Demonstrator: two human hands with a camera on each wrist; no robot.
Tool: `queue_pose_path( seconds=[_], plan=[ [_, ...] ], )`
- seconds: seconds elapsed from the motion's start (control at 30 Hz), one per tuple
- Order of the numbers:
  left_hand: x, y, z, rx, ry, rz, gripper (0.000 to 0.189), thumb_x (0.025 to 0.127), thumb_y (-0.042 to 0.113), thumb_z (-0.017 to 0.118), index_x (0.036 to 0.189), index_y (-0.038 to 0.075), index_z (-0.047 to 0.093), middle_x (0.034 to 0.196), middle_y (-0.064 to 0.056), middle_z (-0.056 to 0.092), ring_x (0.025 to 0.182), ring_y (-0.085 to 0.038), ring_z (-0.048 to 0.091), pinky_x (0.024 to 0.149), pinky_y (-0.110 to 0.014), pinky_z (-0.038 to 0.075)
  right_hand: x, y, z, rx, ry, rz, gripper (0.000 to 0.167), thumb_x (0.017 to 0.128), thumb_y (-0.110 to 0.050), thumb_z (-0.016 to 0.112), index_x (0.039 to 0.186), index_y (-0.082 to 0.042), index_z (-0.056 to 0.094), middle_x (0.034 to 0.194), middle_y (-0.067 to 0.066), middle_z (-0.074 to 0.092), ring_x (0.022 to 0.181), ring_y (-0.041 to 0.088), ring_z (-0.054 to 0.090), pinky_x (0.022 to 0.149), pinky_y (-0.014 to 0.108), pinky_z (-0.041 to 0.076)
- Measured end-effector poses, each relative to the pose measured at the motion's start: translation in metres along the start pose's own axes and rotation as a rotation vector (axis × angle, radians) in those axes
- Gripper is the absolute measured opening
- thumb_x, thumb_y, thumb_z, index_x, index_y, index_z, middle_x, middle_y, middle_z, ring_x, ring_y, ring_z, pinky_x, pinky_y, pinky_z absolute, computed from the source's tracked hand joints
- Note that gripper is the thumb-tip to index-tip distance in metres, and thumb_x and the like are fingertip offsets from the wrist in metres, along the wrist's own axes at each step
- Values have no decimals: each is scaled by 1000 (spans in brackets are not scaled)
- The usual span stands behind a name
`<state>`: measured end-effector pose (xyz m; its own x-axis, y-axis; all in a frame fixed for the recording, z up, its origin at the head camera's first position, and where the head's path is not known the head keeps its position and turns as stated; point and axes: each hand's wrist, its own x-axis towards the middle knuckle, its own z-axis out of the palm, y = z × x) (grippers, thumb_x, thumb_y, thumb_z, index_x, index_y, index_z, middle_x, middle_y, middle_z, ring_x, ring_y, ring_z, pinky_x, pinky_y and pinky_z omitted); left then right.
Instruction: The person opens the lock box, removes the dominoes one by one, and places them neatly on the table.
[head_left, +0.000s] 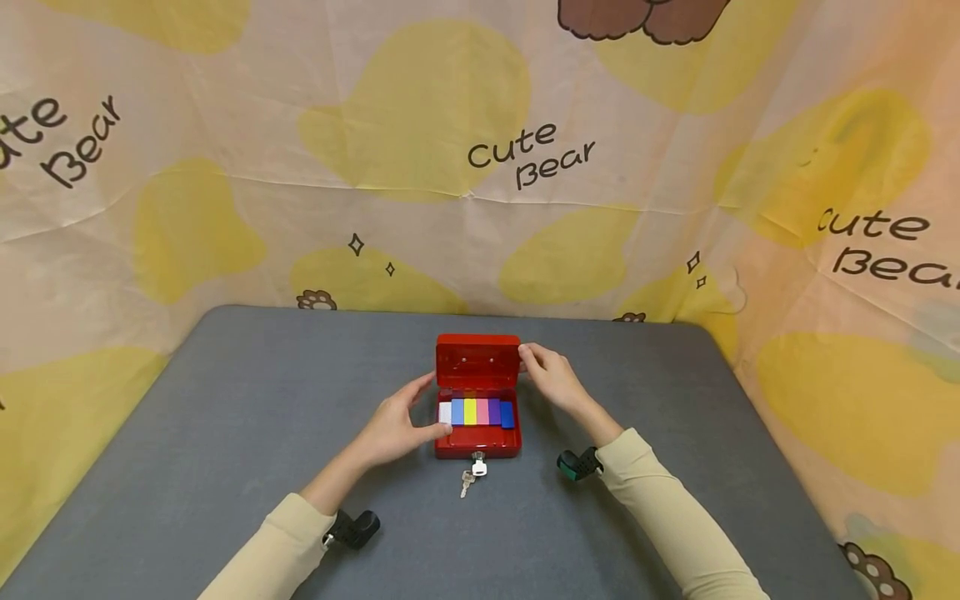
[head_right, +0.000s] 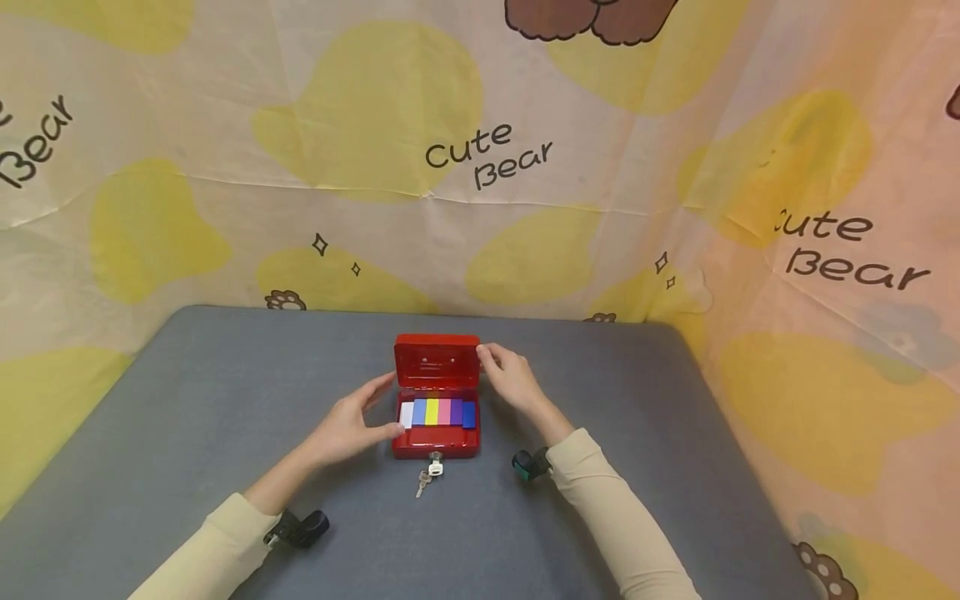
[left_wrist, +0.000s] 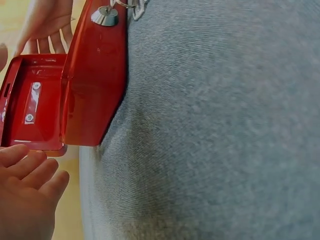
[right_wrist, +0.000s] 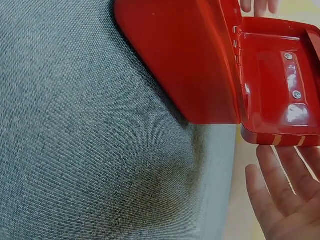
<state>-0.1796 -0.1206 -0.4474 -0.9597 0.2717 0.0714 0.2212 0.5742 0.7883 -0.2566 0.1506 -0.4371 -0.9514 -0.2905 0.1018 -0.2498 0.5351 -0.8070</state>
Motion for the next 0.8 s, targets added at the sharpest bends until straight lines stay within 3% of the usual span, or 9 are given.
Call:
queue_pose_path(
  seconds=[0.3,0.8],
  plan=[
    [-6,-4,5,75,-24,-23,93,65,37,80,143,13,34,140,-12,43,126,-31,42,96,-55,40,-1,-3,0,-9,9,-5,45,97,-42,39,119,-7,58,110,11,64,94,28,64,79,38,54],
    [-3,-14,9,91,-80,11,94,62,36,82,141,14,36,138,-10,45,124,-30,43,96,-54,40,-1,-1,0,-17,3,10,46,97,-42,39,121,-7,56,112,12,64,95,29,64,81,38,53]
  ],
)
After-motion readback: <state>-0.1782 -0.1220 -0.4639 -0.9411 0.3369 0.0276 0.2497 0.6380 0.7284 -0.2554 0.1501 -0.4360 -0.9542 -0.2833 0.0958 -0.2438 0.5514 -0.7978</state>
